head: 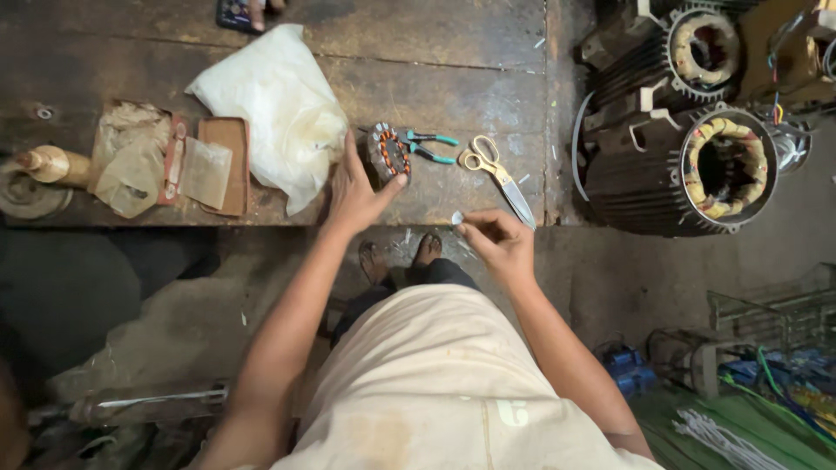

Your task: The person repeatedly cuts small white rectangular pieces from a plastic bag using scissors and places them into slots on a circular stator component. The person handles the stator, scissors, and plastic bag throughout the task.

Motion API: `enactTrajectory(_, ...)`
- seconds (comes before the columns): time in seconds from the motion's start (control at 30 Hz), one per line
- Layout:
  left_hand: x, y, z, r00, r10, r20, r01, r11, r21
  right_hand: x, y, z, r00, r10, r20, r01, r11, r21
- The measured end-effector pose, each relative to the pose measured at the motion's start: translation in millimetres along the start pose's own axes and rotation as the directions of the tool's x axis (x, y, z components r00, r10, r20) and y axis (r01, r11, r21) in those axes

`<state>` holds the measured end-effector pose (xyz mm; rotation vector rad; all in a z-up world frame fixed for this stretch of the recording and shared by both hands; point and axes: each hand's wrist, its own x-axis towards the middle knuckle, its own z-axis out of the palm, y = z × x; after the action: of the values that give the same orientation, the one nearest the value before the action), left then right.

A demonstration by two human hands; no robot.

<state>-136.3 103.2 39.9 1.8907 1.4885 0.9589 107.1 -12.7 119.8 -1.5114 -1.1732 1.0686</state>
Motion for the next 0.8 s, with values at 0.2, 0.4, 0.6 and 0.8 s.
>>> enactTrajectory(0.2, 2.9, -21.3, 21.4, 0.976, -0.063, 0.206, 0.105, 0.975, -0.198, -11.4, 2.2, -1.6, 0.999, 0.041, -0.021, -0.039, 0.997, 0.073)
enactTrajectory(0.4, -21.4, -5.5, 28.2, 0.895, 0.187, 0.405, -0.133, 0.979, -0.156, 0.3, -4.7, 8.4, 0.983, -0.17, 0.071, 0.18, 0.967, -0.181)
enactTrajectory(0.6, -19.6, -3.6, 27.3, 0.883, 0.225, 0.412, -0.177, 0.972, -0.154, 33.4, 0.9, 33.4, 0.941, -0.291, 0.171, 0.334, 0.878, -0.342)
enactTrajectory(0.8, -21.7, -6.0, 28.7, 0.886, 0.231, 0.402, -0.188, 0.972, -0.144, 44.0, 1.4, 46.8, 0.867, -0.416, 0.275, 0.496, 0.779, -0.384)
